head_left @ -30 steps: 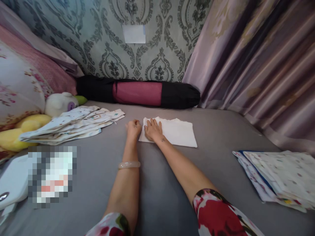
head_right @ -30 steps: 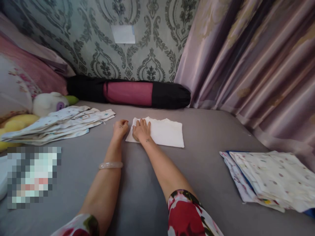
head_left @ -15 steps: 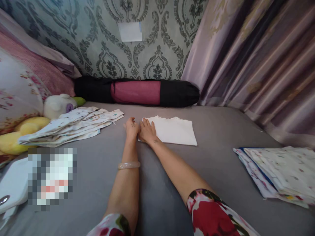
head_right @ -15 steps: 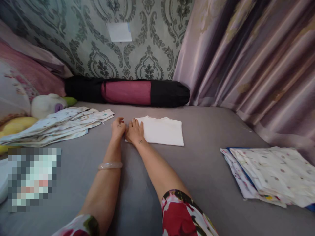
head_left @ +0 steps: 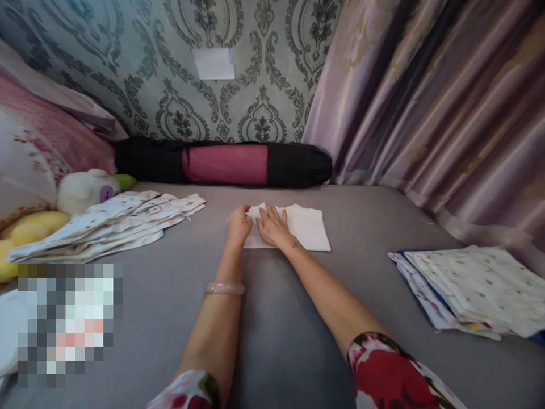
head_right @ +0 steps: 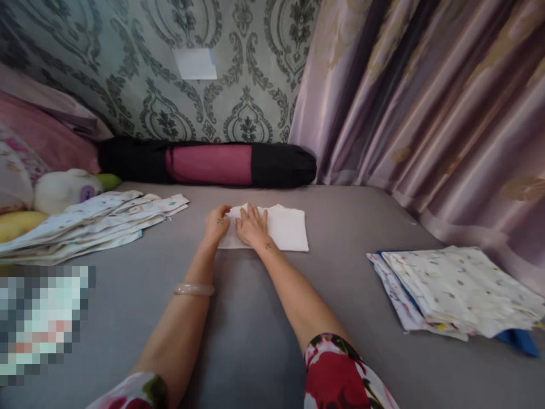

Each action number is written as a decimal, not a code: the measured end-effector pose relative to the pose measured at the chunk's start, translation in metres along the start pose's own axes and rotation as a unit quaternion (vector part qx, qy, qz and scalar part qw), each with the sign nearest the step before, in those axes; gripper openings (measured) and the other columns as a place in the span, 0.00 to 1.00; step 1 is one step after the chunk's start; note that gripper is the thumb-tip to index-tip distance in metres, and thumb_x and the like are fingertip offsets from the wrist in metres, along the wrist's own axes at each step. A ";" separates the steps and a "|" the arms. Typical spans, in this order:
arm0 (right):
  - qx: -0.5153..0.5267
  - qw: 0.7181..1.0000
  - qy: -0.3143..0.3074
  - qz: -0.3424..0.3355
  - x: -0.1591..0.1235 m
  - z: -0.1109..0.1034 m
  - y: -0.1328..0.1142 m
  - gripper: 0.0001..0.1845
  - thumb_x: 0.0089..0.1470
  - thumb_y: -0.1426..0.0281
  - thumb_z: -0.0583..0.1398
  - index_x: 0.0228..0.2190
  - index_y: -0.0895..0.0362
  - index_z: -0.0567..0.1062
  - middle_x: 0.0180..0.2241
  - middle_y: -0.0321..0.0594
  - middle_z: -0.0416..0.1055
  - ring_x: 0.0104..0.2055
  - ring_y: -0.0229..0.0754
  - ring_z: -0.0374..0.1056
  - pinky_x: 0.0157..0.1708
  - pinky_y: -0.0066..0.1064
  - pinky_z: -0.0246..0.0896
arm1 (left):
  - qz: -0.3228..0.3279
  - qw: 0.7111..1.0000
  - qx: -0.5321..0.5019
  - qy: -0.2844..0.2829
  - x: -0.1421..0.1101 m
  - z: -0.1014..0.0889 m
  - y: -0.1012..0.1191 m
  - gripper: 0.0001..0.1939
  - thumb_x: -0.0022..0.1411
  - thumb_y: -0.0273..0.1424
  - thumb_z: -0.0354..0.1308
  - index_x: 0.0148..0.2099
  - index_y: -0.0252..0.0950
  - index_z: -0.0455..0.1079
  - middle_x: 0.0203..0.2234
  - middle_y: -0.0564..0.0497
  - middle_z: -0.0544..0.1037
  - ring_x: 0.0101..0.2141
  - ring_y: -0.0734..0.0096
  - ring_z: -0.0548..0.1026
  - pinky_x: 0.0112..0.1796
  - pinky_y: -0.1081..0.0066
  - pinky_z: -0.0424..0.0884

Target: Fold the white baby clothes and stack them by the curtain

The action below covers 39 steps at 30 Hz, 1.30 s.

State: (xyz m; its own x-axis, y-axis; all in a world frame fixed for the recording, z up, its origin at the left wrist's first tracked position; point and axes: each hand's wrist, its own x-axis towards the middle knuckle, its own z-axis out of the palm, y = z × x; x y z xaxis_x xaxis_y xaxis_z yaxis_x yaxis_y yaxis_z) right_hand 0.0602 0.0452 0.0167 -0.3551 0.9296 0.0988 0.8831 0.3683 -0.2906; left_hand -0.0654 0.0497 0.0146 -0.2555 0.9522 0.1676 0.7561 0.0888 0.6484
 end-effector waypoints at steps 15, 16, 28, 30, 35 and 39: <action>-0.006 1.000 -0.020 -0.003 -0.005 0.010 0.008 0.29 0.67 0.60 0.41 0.64 0.57 0.56 0.68 0.46 0.46 0.69 0.49 0.39 0.65 0.52 0.30 | 0.001 0.995 0.077 -0.070 -0.007 0.002 0.009 0.23 0.59 0.21 0.48 0.55 0.37 0.68 0.51 0.45 0.76 0.54 0.61 0.71 0.54 0.62 0.61; 0.002 1.000 -0.021 -0.001 -0.006 0.007 0.011 0.29 0.67 0.60 0.40 0.64 0.57 0.55 0.68 0.46 0.46 0.69 0.48 0.39 0.65 0.52 0.30 | 0.004 0.994 0.080 -0.068 -0.006 0.002 0.009 0.22 0.60 0.22 0.47 0.55 0.38 0.68 0.51 0.45 0.76 0.54 0.61 0.71 0.54 0.62 0.61; -0.048 0.997 0.020 0.060 -0.020 0.007 0.046 0.29 0.66 0.61 0.42 0.64 0.59 0.57 0.67 0.49 0.48 0.69 0.50 0.41 0.64 0.53 0.29 | 0.060 0.980 0.180 -0.062 -0.015 0.015 0.020 0.18 0.66 0.29 0.46 0.56 0.35 0.66 0.52 0.40 0.73 0.54 0.55 0.69 0.54 0.54 0.59; -0.048 0.997 0.017 0.061 -0.019 0.008 0.045 0.29 0.66 0.61 0.42 0.64 0.59 0.57 0.67 0.49 0.48 0.69 0.51 0.41 0.64 0.53 0.29 | 0.068 0.978 0.187 -0.066 -0.017 0.017 0.023 0.18 0.66 0.29 0.45 0.56 0.34 0.65 0.53 0.40 0.73 0.55 0.55 0.68 0.55 0.54 0.58; -0.027 0.998 0.006 0.050 -0.021 -0.002 0.046 0.29 0.66 0.61 0.42 0.64 0.59 0.57 0.67 0.49 0.48 0.69 0.50 0.41 0.65 0.52 0.30 | 0.078 0.975 0.193 -0.077 -0.018 0.021 0.026 0.18 0.66 0.30 0.46 0.55 0.34 0.65 0.54 0.39 0.72 0.56 0.55 0.67 0.55 0.53 0.58; -0.019 0.996 0.036 0.076 -0.025 -0.014 0.054 0.29 0.66 0.62 0.41 0.64 0.59 0.57 0.67 0.50 0.49 0.69 0.50 0.40 0.65 0.52 0.30 | 0.081 0.974 0.196 -0.084 -0.018 0.023 0.025 0.18 0.66 0.32 0.45 0.56 0.35 0.64 0.54 0.39 0.71 0.55 0.54 0.67 0.54 0.52 0.58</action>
State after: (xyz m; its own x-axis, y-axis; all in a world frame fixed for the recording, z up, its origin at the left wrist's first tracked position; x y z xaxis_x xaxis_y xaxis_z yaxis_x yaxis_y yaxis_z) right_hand 0.1211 0.0426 0.0116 -0.1950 0.9728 0.1251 0.9366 0.2225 -0.2708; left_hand -0.0280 0.0413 0.0111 -0.0363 0.9944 0.0988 0.9583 0.0066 0.2856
